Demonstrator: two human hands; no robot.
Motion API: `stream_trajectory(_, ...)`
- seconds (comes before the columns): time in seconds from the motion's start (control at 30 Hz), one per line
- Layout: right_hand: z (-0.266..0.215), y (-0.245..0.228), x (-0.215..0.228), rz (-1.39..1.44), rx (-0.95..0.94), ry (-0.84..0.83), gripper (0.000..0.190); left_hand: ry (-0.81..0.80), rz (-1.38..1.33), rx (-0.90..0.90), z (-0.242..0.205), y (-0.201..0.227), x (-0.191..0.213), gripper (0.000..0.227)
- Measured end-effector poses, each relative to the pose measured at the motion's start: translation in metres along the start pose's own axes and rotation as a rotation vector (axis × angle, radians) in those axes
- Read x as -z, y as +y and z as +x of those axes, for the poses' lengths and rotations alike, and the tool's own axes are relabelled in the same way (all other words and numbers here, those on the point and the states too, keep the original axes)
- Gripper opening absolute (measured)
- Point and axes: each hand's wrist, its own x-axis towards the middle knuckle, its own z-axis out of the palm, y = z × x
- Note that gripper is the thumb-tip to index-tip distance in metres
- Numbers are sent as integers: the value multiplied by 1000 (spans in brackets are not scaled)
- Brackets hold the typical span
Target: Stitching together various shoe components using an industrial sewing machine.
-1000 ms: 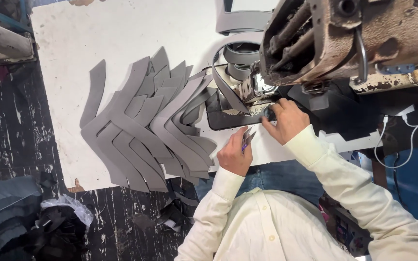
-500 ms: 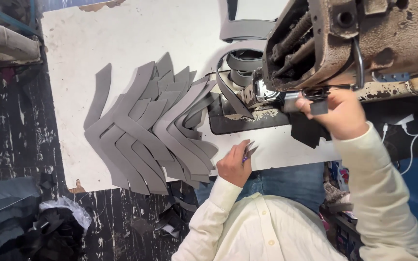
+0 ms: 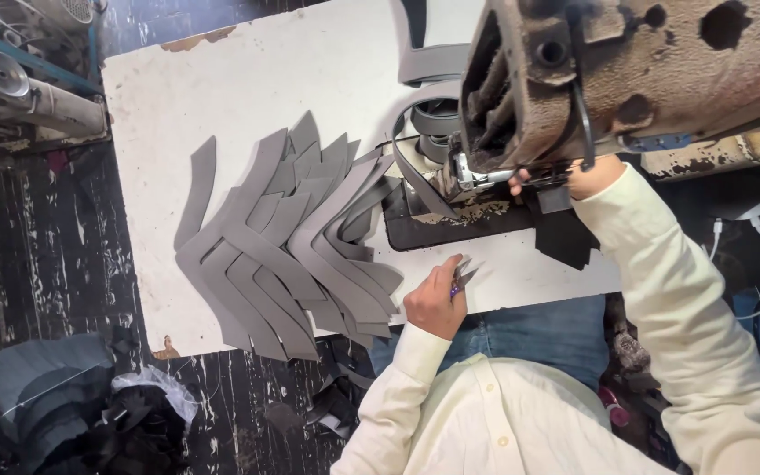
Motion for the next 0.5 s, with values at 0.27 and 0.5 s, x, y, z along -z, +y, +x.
stream_trajectory(0.27,4,11,-22,234,9,21,19,-14,42,-14,3,3,-2,43)
stream_trajectory(0.5,-8,0,-43,-232,-40,21,15,-2,65,-27,4,9,-7,44)
